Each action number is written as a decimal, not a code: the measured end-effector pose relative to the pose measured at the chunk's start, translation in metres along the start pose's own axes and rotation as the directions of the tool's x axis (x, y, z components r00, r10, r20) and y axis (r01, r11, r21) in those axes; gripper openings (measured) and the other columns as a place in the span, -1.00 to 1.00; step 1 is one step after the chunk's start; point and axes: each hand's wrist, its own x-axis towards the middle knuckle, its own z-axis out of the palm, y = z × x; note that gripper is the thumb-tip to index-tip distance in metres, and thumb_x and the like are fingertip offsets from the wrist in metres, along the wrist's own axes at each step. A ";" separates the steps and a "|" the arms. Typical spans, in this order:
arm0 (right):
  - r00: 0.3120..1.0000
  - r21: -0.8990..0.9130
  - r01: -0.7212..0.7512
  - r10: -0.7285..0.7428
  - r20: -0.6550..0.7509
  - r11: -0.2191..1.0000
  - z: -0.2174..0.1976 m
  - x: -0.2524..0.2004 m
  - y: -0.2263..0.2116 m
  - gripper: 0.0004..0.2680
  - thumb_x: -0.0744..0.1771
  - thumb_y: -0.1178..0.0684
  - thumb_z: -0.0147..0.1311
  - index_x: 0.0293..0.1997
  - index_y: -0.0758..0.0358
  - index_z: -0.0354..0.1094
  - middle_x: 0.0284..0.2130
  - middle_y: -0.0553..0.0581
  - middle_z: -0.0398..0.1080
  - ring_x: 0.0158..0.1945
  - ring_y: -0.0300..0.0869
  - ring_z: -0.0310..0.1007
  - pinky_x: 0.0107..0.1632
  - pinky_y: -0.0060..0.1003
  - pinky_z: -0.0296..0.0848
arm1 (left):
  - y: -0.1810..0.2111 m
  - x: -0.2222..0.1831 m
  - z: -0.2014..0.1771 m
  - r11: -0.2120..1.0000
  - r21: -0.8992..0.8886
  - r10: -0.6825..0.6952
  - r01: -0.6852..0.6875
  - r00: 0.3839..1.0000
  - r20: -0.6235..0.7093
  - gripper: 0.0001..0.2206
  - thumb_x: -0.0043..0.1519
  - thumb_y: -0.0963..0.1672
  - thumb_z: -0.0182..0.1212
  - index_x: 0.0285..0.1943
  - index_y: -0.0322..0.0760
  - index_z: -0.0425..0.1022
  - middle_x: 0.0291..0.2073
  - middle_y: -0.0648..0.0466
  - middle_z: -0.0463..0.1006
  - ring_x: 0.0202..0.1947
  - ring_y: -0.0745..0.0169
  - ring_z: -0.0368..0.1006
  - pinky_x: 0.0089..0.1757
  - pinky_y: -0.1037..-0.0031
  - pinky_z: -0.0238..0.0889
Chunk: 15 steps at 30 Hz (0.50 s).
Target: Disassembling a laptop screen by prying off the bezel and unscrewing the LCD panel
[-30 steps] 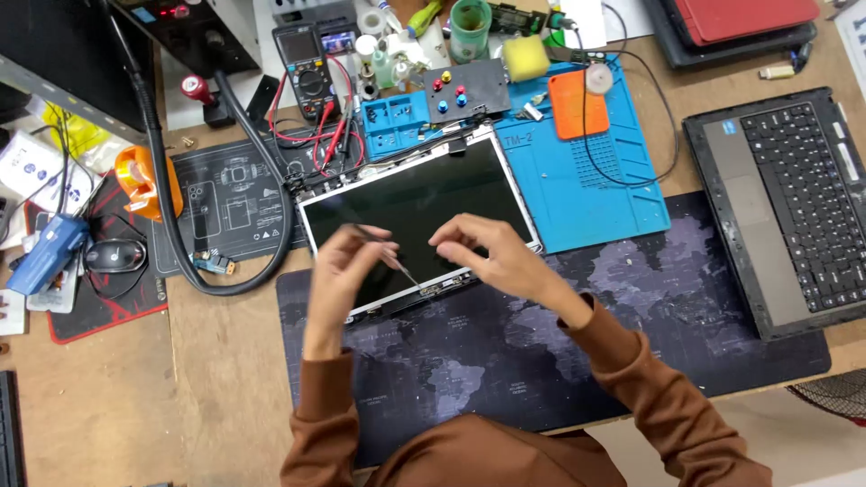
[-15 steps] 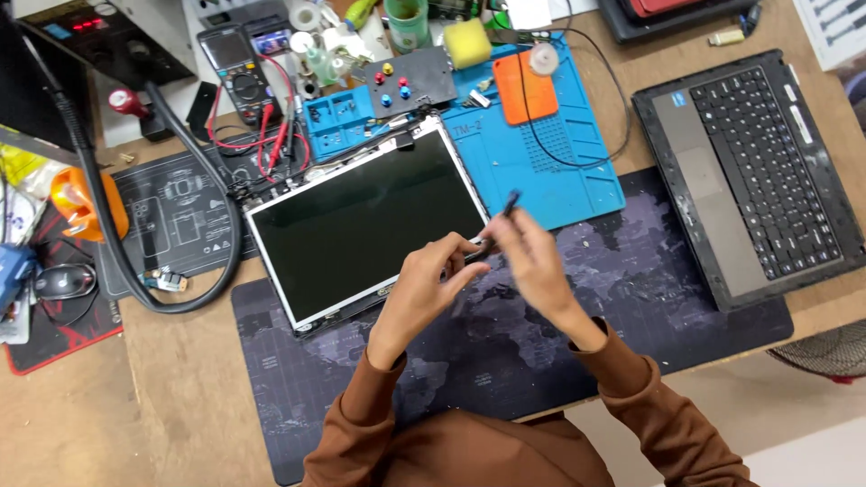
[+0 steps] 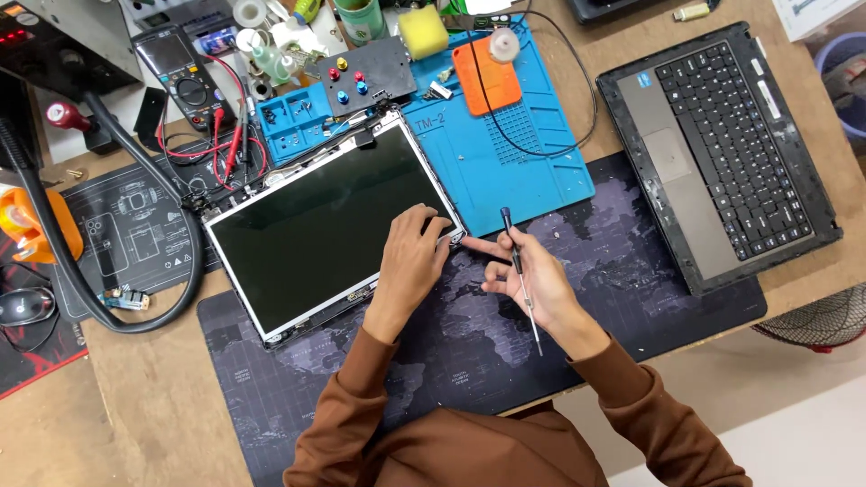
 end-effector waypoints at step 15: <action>0.999 0.120 0.013 -0.017 0.035 0.993 0.000 0.005 0.009 -0.82 0.42 -0.18 -0.17 -0.23 0.01 0.07 0.22 0.42 0.39 -0.26 -0.06 0.56 -0.12 -0.05 0.62 | 0.002 0.001 -0.003 0.999 0.040 0.011 -0.011 1.000 0.014 -0.79 0.22 -0.15 0.32 0.01 -0.23 0.49 -0.06 -0.01 0.43 0.18 -0.07 0.37 0.18 0.19 0.19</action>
